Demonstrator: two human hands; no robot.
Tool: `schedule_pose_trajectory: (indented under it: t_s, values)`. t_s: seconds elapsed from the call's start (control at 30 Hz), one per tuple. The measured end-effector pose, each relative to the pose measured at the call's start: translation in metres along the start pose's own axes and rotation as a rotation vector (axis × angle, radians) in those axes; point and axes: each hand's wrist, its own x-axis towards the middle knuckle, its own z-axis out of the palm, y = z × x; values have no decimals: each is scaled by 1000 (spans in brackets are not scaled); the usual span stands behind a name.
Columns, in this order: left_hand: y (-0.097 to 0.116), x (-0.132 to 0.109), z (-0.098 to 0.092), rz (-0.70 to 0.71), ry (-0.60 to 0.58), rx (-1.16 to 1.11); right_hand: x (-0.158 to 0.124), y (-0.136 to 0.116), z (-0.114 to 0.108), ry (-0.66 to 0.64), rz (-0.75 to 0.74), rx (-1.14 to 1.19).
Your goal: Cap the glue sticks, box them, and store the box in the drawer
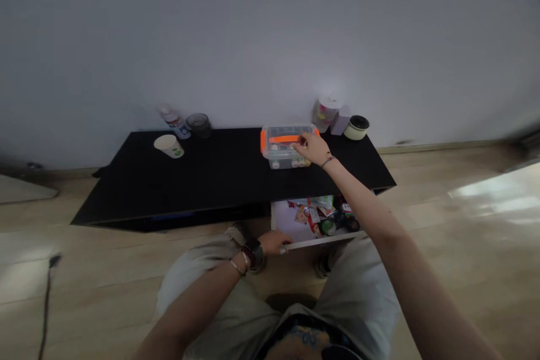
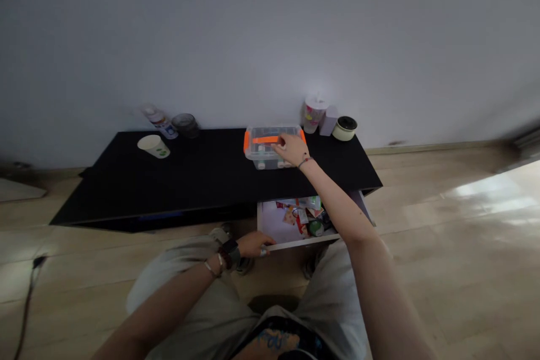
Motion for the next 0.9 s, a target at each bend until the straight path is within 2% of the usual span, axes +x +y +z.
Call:
schedule_pose_trajectory:
  t_s: [0.07,0.13,0.23,0.33,0.53,0.73,0.9]
  values:
    - [-1,0,1,-9,-18,14,20,1,7,-22,-70,-145]
    - [0,0,1,-17,-45,37,35,4,14,-104,-118,-270]
    - [1,-1,1,-27,-77,69,48,6,22,-263,-119,-397]
    - [1,0,3,-41,-70,85,55,5,26,-369,-88,-471]
    - [-2,-2,5,-7,-59,46,64,-4,26,-419,-59,-520]
    - [1,-3,4,-29,-65,88,53,-7,18,-442,-108,-526]
    - [5,1,-1,-20,-90,114,14,-2,-7,-432,-168,-460]
